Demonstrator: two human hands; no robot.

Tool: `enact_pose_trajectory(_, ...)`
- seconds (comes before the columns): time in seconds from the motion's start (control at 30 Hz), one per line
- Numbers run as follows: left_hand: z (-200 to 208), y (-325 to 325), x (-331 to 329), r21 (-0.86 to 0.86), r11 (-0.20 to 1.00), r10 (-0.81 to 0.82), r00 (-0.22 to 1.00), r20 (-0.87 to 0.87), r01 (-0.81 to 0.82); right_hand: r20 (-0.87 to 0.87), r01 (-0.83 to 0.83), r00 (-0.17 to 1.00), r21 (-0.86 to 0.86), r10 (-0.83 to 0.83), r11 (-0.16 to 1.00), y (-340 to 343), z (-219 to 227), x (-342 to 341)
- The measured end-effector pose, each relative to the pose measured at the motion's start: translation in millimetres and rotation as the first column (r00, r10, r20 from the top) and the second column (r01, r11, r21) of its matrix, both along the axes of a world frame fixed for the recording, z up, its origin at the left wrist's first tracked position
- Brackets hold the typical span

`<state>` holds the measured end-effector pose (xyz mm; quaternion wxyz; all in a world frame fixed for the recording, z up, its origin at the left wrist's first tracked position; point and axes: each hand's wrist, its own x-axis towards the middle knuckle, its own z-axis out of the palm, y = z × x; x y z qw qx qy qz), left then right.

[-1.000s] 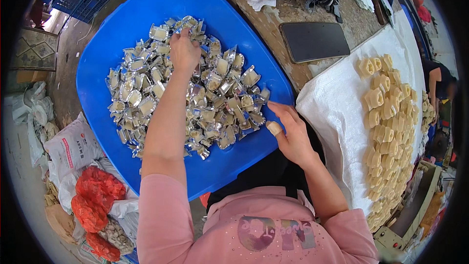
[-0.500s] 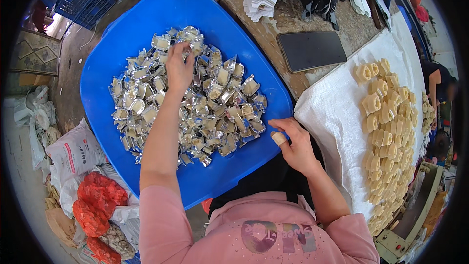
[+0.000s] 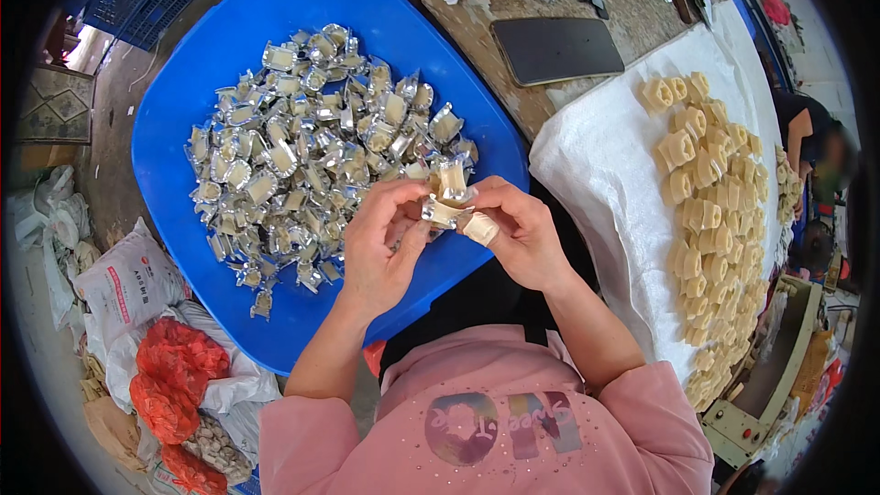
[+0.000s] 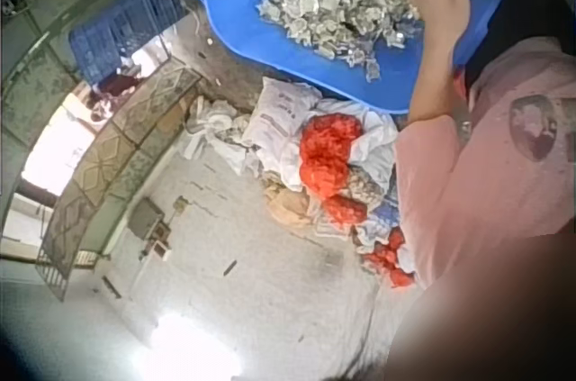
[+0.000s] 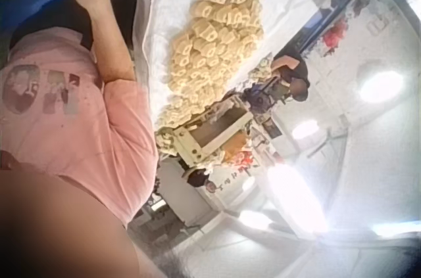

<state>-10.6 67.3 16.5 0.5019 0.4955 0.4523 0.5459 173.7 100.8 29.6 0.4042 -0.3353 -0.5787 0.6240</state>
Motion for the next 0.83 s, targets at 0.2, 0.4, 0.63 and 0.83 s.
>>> enact_pose_trajectory(0.2, 11.9, -6.8, 7.9, 0.016, 0.999, 0.032, 0.995, -0.089, -0.031, 0.101, -0.046, 0.994, 0.003, 0.046, 0.999, 1.4, 10.8, 10.3)
enact_pose_trajectory(0.4, 20.1, -13.5, 10.3, -0.052, 0.999, -0.007, 0.998, -0.06, 0.004, 0.113, -0.133, 0.983, -0.104, 0.145, 0.986, -0.3, 14.0, 16.9)
enact_pose_trajectory(0.63, 16.3, -12.4, 15.3, -0.097, 0.994, 0.046, 0.997, 0.057, -0.04, 0.069, -0.067, 0.995, -0.15, 0.078, 0.986, -2.4, 9.5, 16.8)
enact_pose_trajectory(0.83, 8.5, -12.1, 11.4, -0.02, 1.0, 0.016, 0.999, 0.03, -0.016, 0.054, -0.098, 0.993, -0.103, 0.104, 0.99, 0.5, 13.6, 17.8)
